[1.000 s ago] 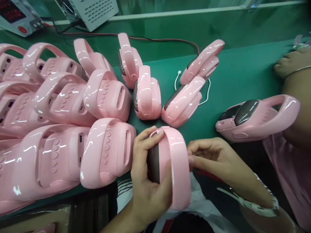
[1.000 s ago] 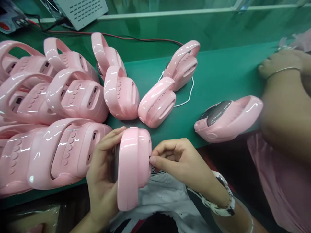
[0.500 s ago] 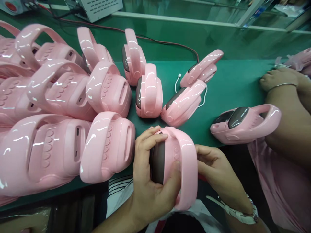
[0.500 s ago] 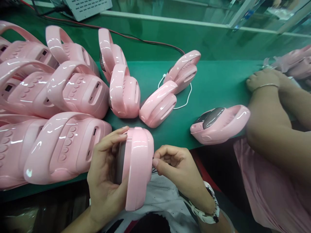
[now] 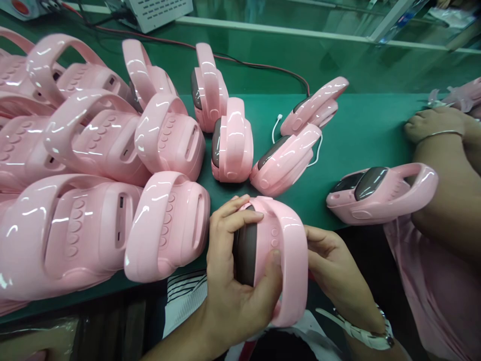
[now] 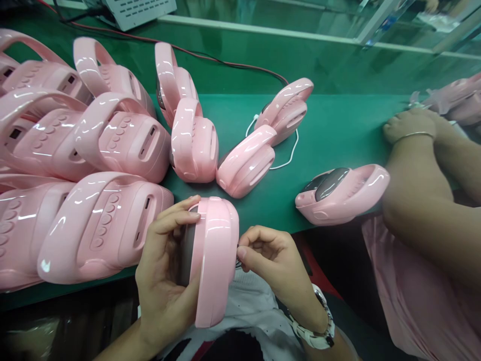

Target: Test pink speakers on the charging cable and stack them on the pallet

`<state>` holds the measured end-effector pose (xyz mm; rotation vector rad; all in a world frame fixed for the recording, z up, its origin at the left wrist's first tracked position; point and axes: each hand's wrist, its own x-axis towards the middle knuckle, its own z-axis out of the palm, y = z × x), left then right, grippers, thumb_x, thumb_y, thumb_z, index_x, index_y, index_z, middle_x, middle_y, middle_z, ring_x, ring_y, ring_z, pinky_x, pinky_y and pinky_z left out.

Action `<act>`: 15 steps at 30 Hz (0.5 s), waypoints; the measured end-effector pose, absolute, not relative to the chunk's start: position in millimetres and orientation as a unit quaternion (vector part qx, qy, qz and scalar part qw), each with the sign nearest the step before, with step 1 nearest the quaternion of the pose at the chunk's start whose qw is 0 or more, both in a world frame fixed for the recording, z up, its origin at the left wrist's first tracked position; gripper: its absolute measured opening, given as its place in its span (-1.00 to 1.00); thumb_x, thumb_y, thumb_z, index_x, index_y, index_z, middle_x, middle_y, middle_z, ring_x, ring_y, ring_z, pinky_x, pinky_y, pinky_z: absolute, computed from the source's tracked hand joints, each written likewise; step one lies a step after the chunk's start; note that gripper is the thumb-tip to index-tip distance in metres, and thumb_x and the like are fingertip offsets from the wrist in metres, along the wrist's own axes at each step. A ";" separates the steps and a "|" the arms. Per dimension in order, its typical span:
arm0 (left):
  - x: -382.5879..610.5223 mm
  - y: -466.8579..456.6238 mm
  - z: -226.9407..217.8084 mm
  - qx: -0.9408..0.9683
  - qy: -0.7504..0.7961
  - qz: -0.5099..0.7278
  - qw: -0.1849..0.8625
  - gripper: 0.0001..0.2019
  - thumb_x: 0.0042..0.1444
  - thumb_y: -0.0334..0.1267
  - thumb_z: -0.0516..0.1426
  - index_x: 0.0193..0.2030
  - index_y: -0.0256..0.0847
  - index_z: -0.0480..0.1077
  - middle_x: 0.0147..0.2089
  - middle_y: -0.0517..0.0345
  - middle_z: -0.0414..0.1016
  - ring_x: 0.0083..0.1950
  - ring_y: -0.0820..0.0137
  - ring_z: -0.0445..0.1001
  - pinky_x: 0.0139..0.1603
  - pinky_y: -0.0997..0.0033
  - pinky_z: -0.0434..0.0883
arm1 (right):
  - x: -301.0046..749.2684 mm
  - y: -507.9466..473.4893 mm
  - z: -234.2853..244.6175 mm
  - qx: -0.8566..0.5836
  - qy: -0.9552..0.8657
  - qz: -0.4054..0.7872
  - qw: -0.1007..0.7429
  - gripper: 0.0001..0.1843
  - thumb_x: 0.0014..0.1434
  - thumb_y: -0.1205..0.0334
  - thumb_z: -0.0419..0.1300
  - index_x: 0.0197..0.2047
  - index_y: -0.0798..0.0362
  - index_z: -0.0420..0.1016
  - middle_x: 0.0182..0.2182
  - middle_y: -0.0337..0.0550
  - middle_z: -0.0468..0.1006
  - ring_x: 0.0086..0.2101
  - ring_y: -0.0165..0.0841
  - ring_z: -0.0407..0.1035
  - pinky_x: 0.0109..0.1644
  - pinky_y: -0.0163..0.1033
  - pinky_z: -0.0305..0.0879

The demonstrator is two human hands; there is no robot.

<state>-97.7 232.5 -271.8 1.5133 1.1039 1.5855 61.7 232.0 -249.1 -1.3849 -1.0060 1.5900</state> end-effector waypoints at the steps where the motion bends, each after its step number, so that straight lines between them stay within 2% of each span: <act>1: -98.2 232.4 -271.6 0.580 0.424 0.607 0.338 -0.56 -0.01 -0.42 0.20 0.05 -0.22 0.28 0.17 -0.10 0.27 0.25 0.11 0.23 0.26 0.00 0.24 | 61.8 231.5 -249.8 -0.545 -0.396 0.626 0.393 -0.87 -0.05 0.33 0.38 -0.49 0.07 0.50 -0.63 -0.32 0.38 -0.54 -0.51 0.24 -0.46 -0.46 0.20; 15: -98.2 233.0 -271.7 0.567 0.423 0.613 0.351 -0.55 -0.02 -0.41 0.22 0.04 -0.18 0.28 0.17 -0.07 0.27 0.25 0.10 0.24 0.28 -0.01 0.23 | 58.2 231.1 -249.0 -0.558 -0.393 0.615 0.394 -0.85 -0.06 0.28 0.39 -0.50 0.08 0.49 -0.59 -0.28 0.39 -0.53 -0.46 0.24 -0.43 -0.38 0.26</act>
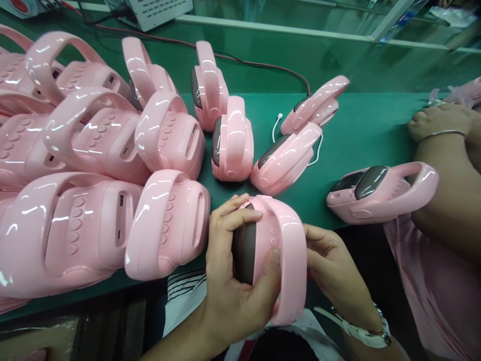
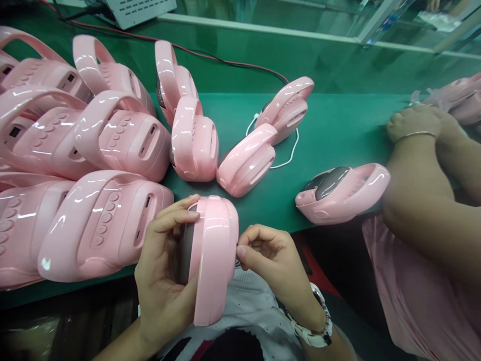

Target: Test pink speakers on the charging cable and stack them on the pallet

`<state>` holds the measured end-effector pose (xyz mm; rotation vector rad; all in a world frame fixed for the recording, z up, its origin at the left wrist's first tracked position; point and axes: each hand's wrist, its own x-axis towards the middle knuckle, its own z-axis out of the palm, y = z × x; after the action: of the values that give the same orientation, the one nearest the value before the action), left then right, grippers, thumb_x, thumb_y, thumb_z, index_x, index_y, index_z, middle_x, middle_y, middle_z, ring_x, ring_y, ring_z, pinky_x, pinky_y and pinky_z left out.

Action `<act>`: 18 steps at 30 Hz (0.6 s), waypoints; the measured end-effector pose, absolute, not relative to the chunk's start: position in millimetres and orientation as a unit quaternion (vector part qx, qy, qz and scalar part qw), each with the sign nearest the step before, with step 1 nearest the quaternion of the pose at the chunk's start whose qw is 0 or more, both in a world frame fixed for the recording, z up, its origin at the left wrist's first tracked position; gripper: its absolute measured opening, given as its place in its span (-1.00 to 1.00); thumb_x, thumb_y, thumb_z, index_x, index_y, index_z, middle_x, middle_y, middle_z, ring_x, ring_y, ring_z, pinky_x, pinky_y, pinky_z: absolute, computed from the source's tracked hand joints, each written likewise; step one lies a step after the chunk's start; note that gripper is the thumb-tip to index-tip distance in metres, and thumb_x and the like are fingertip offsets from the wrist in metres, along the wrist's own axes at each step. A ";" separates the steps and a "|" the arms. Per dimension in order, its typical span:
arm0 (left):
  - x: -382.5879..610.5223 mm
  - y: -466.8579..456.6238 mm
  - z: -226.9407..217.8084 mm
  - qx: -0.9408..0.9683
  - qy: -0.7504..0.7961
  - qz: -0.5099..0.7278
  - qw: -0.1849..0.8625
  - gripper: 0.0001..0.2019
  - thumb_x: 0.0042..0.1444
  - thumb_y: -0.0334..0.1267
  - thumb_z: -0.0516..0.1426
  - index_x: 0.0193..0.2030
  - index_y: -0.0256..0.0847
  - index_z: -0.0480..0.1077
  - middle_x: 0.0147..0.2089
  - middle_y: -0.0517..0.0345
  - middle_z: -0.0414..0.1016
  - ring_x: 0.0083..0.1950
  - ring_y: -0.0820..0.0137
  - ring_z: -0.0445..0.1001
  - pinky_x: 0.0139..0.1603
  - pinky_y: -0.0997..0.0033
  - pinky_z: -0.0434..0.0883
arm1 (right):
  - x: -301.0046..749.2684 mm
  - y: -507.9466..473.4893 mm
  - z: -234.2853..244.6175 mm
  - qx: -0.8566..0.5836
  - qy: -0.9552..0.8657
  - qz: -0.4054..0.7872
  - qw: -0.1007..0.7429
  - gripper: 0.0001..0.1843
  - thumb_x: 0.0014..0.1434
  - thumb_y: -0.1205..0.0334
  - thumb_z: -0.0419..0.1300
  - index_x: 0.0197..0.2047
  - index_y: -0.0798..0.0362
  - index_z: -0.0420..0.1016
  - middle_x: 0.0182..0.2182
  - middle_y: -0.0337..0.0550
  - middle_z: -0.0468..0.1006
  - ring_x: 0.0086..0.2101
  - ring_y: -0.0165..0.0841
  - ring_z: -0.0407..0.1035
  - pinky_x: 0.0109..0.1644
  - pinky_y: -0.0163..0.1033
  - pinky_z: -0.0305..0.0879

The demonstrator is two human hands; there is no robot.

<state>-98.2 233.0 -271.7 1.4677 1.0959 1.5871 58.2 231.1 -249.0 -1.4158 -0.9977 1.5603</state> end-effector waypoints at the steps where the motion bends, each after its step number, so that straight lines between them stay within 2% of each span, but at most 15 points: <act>1: -98.5 233.2 -271.5 0.568 0.423 0.612 0.352 -0.56 -0.02 -0.41 0.21 0.04 -0.18 0.28 0.17 -0.07 0.27 0.25 0.11 0.24 0.27 -0.01 0.23 | 58.2 231.1 -249.5 -0.558 -0.394 0.615 0.395 -0.85 -0.06 0.28 0.39 -0.50 0.08 0.49 -0.59 -0.28 0.39 -0.53 -0.46 0.24 -0.43 -0.38 0.27; 13: -100.4 234.7 -272.5 0.539 0.427 0.617 0.382 -0.56 -0.03 -0.41 0.22 0.02 -0.14 0.29 0.17 -0.02 0.29 0.22 0.13 0.27 0.28 0.01 0.22 | 55.7 231.9 -250.8 -0.544 -0.406 0.605 0.416 -0.86 -0.03 0.32 0.37 -0.49 0.08 0.47 -0.57 -0.30 0.38 -0.53 -0.50 0.22 -0.47 -0.42 0.22; 18: -102.4 241.8 -273.7 0.482 0.440 0.621 0.434 -0.57 0.01 -0.37 0.22 0.05 -0.08 0.29 0.13 0.07 0.34 0.17 0.26 0.33 0.16 0.32 0.35 | 55.2 236.3 -252.6 -0.534 -0.417 0.597 0.430 -0.83 0.02 0.25 0.34 -0.50 0.10 0.45 -0.62 -0.30 0.34 -0.59 -0.52 0.19 -0.54 -0.44 0.13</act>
<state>-102.4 241.8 -273.7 1.1995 1.0962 1.5478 55.2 236.3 -252.6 -1.3326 -1.0401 1.4904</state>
